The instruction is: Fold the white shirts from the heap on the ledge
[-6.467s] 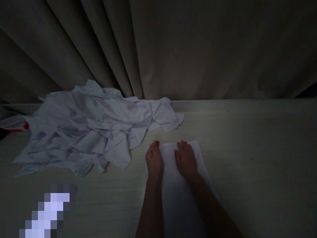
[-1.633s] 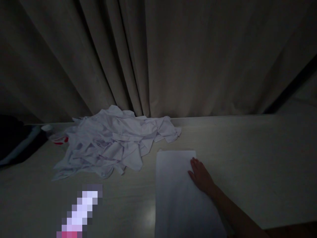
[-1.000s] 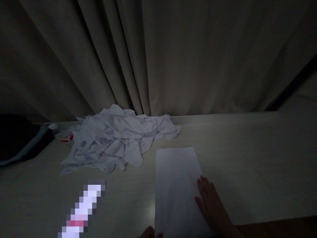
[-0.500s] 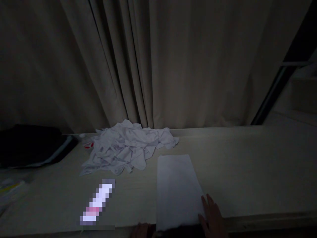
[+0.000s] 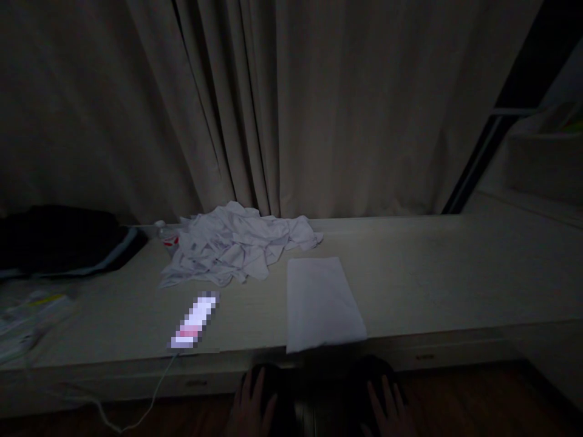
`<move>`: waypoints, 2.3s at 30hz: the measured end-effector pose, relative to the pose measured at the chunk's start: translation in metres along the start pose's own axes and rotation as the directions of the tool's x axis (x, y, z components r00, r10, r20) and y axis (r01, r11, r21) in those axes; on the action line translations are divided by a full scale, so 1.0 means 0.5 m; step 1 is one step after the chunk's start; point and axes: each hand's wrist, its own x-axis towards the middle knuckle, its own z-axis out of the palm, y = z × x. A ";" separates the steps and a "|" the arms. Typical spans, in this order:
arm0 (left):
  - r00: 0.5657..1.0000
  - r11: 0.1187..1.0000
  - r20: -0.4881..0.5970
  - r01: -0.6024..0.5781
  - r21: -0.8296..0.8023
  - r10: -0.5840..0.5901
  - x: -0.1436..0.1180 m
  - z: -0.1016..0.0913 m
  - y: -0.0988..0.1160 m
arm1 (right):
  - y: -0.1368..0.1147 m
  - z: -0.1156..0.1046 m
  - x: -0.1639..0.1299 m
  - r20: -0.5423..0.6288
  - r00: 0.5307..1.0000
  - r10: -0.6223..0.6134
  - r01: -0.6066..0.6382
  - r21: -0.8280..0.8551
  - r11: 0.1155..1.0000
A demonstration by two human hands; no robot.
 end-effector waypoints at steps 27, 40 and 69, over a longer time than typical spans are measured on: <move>0.998 0.923 -0.049 0.009 -0.385 -0.030 0.004 0.012 -0.062 | -0.079 -0.087 0.074 0.163 0.984 0.069 -0.066 -0.023 0.998; 0.992 0.947 0.096 0.104 -0.303 -0.078 0.051 -0.001 0.030 | 0.018 0.018 0.054 0.159 0.982 -0.101 0.056 0.266 0.962; 0.941 0.845 0.325 0.251 -0.471 -0.098 0.116 -0.091 0.114 | 0.007 -0.103 0.185 0.224 0.948 0.225 -0.315 0.578 0.753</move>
